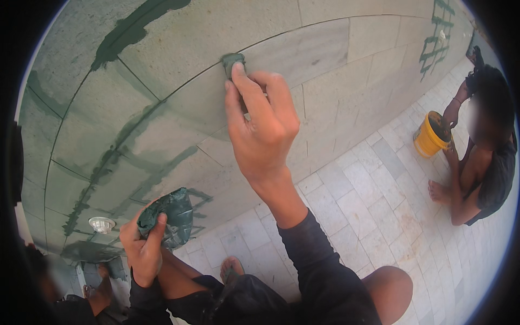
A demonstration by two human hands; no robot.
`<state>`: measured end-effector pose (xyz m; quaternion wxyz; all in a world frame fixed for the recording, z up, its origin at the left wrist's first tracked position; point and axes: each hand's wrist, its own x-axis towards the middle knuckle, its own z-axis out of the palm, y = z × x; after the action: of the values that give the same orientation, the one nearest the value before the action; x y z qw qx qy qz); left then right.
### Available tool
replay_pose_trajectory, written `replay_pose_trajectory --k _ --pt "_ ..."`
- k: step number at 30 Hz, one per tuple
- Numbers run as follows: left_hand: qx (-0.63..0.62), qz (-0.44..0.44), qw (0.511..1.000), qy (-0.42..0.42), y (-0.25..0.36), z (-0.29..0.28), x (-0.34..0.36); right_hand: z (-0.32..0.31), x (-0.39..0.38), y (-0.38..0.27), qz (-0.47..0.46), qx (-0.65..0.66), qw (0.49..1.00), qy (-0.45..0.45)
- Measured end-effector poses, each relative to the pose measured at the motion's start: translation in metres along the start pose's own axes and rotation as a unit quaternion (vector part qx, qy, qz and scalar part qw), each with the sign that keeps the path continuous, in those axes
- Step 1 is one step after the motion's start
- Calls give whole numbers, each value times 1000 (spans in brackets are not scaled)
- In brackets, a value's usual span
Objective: The person applies green grout into the joints of stone wall tiles using a small tool and a cloth. They press the grout into the seams and wipe away excess material from the tile surfaces.
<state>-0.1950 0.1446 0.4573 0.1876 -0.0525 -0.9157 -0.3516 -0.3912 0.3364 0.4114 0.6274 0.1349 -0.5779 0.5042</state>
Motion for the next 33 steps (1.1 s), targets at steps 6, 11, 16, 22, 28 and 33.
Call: replay_pose_trajectory --k 6,11,16,22,28,33 --pt "5 0 1000 5 3 -3 -3 -21 9 -12 54 -6 995 -78" --pt "-2 9 1000 8 5 0 -3 -20 27 -17 242 86 966 -10" --pt "9 12 1000 14 4 -3 -7 -12 37 -37 285 101 953 -19" --pt "17 -7 1000 14 -1 -4 -6 -8 36 -40 276 63 958 -48" --pt "19 -27 999 22 2 0 -5 1 24 -56 252 77 962 -76" --pt "25 -30 998 52 1 2 -6 -8 20 -56 245 110 956 -121"
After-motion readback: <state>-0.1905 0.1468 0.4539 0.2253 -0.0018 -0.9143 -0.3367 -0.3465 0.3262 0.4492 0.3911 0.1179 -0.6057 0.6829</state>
